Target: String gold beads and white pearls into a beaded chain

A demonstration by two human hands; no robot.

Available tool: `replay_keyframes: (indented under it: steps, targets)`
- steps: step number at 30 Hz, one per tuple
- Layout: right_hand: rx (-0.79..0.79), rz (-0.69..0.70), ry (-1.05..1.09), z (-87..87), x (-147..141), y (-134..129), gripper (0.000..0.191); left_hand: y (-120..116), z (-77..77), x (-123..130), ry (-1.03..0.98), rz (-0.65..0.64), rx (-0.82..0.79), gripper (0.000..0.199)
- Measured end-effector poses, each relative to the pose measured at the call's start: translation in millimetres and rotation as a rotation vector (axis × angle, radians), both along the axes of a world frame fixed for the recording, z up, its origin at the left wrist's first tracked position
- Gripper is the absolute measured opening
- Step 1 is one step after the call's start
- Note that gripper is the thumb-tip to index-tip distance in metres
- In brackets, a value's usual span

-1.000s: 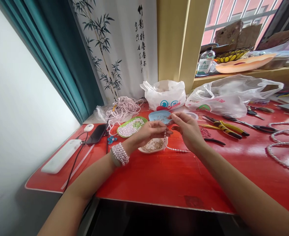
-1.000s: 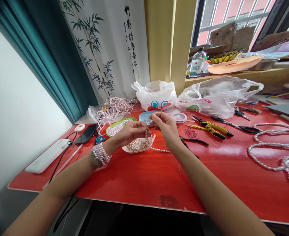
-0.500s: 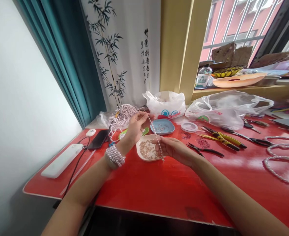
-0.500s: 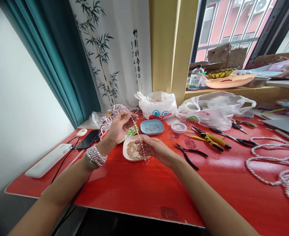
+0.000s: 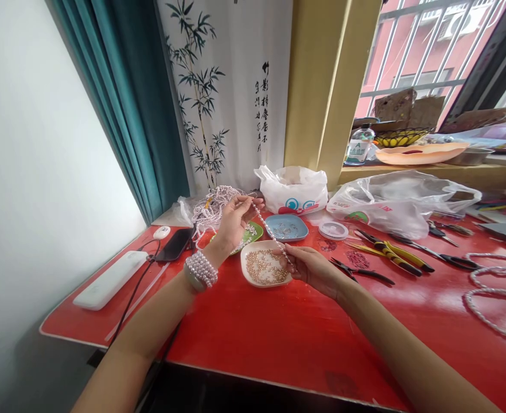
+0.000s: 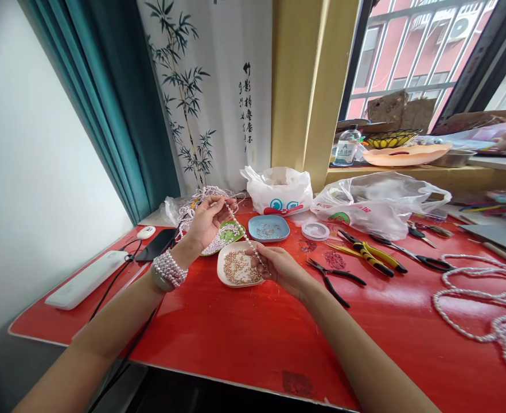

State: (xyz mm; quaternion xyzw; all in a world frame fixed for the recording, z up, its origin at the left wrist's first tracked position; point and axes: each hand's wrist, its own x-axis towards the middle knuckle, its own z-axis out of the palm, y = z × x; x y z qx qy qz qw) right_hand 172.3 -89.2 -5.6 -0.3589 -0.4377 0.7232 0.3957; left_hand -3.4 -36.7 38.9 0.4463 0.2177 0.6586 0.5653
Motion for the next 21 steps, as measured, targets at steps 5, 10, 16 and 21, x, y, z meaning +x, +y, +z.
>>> replay_keyframes:
  steps: [5, 10, 16, 21]
  targets:
    - [-0.051, -0.005, -0.025, -1.5, 0.9, 1.6, 0.024, 5.2, 0.0, -5.2, -0.045, -0.004, -0.04, 0.006]
    - [-0.048, -0.019, -0.055, -0.2, 0.4, 1.2, 0.022, 6.2, 2.6, -8.5, -0.086, 0.008, -0.048, 0.005]
    - [-0.013, -0.033, -0.091, -0.5, 0.0, 0.7, 0.016, 6.6, 5.6, -11.4, -0.114, 0.014, -0.059, 0.004]
    - [0.046, -0.018, -0.111, -3.3, 0.9, 3.1, 0.015, 7.2, 5.8, -12.6, -0.13, 0.018, -0.069, 0.005]
